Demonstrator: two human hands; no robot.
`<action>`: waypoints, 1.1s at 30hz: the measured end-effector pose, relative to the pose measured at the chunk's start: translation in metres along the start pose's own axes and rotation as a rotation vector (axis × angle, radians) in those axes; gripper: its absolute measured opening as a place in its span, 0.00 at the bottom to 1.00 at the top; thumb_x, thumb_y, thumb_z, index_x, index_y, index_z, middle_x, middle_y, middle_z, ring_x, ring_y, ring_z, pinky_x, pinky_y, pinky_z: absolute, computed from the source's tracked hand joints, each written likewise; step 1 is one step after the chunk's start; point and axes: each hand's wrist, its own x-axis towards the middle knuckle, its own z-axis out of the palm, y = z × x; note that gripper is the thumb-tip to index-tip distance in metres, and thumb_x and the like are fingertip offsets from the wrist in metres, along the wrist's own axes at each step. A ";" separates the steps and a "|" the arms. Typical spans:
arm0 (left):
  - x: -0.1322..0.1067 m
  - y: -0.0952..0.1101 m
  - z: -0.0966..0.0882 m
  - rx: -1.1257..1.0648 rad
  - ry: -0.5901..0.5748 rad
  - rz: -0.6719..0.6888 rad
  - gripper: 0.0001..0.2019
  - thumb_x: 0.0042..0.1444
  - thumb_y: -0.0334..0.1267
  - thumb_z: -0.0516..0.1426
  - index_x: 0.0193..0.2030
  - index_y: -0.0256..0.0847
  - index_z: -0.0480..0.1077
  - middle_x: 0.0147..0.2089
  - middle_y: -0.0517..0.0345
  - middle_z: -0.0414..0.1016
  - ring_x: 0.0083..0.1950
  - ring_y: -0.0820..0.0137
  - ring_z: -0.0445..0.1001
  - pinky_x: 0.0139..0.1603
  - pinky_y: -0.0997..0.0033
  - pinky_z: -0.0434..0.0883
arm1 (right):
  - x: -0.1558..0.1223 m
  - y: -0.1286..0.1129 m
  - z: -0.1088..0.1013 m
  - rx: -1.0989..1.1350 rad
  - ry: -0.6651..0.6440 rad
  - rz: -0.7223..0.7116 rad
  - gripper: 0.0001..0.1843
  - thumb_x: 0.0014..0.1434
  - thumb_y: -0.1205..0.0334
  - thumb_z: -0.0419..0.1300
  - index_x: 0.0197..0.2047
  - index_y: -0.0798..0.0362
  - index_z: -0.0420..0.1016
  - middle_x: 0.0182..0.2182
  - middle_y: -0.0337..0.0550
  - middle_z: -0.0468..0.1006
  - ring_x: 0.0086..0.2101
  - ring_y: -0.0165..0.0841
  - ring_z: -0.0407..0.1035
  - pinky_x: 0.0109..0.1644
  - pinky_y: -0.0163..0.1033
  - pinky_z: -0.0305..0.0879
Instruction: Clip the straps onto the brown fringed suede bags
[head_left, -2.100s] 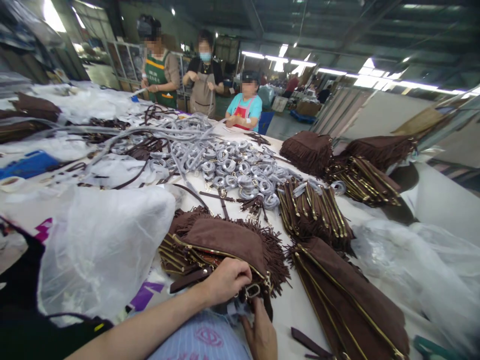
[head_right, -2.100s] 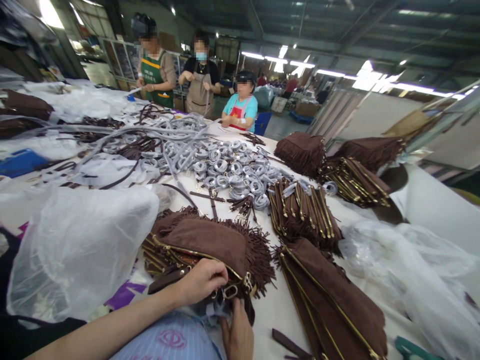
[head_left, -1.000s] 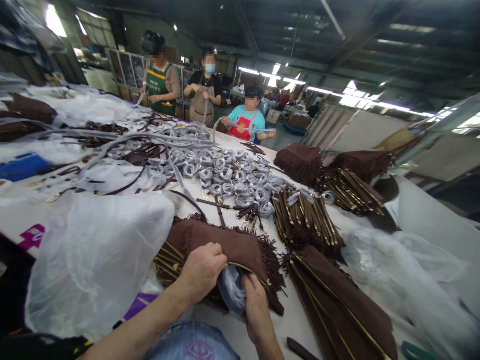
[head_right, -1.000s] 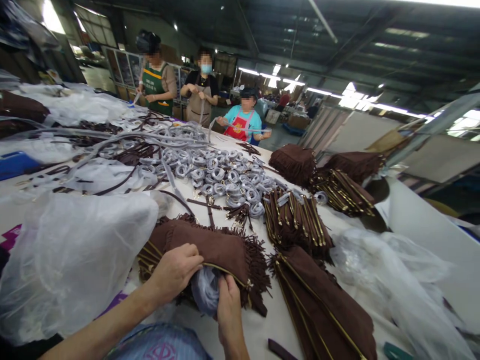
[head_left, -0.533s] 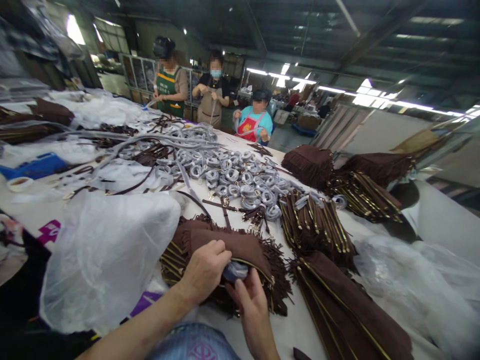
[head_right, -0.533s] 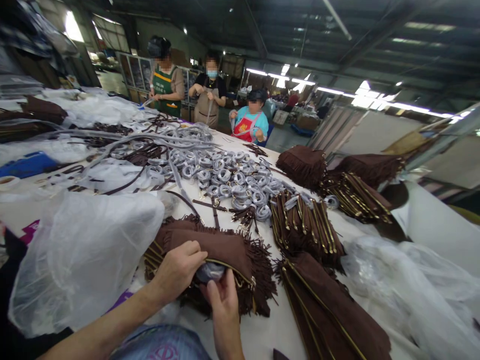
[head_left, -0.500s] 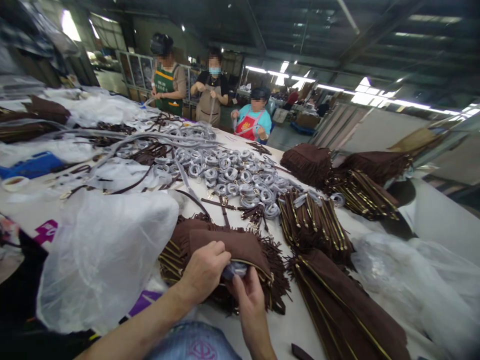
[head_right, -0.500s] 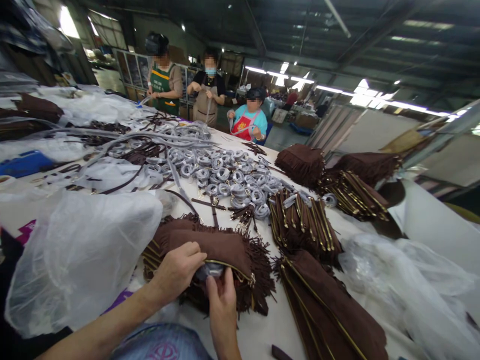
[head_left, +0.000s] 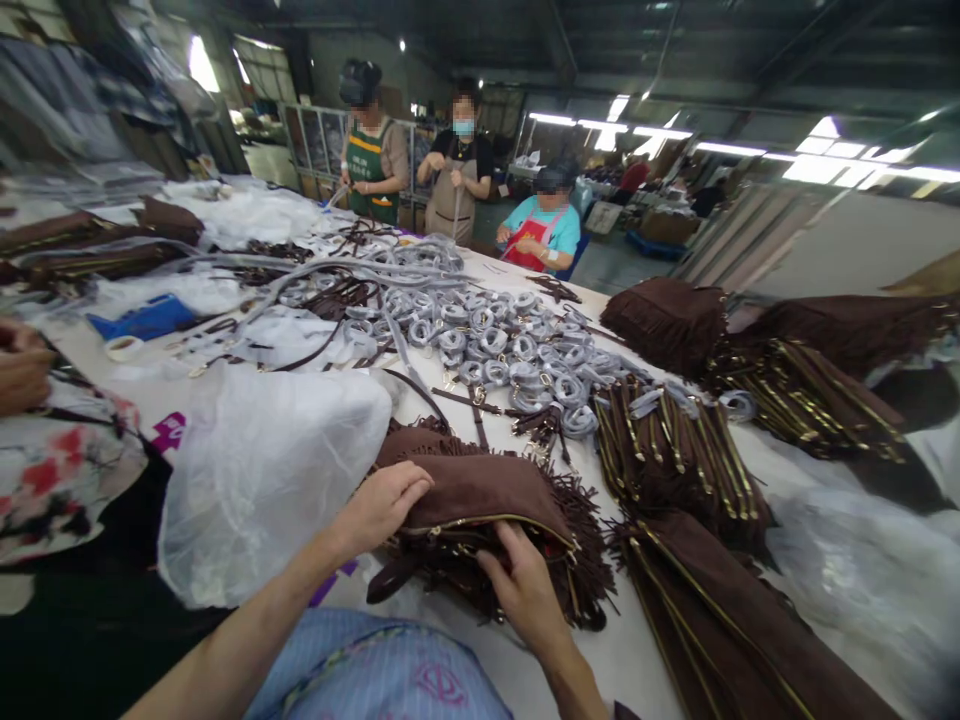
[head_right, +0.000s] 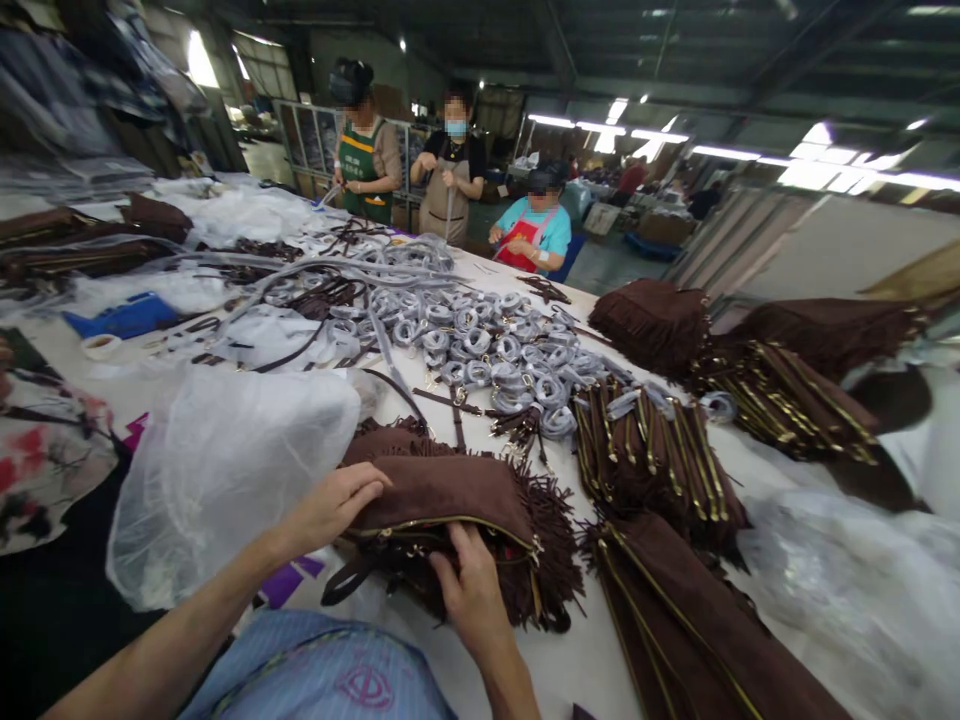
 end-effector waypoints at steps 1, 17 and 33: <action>-0.008 -0.003 -0.004 0.022 -0.013 -0.054 0.17 0.65 0.40 0.44 0.39 0.39 0.73 0.41 0.54 0.77 0.43 0.66 0.73 0.48 0.67 0.68 | 0.000 0.001 0.001 -0.067 -0.006 -0.029 0.23 0.62 0.61 0.55 0.60 0.49 0.69 0.56 0.50 0.74 0.57 0.44 0.66 0.63 0.49 0.61; -0.056 0.002 0.016 0.125 0.087 -0.109 0.06 0.61 0.38 0.54 0.34 0.40 0.67 0.41 0.55 0.74 0.45 0.63 0.69 0.48 0.62 0.64 | 0.023 -0.014 -0.007 -0.382 -0.242 -0.174 0.28 0.58 0.68 0.53 0.63 0.50 0.64 0.53 0.49 0.77 0.51 0.44 0.72 0.53 0.45 0.69; -0.039 0.041 0.011 -0.106 0.029 0.178 0.19 0.65 0.43 0.46 0.24 0.41 0.64 0.32 0.58 0.67 0.37 0.67 0.66 0.40 0.69 0.64 | -0.005 -0.079 0.033 0.389 -0.006 0.196 0.14 0.64 0.52 0.52 0.38 0.53 0.73 0.33 0.40 0.79 0.35 0.34 0.72 0.40 0.34 0.67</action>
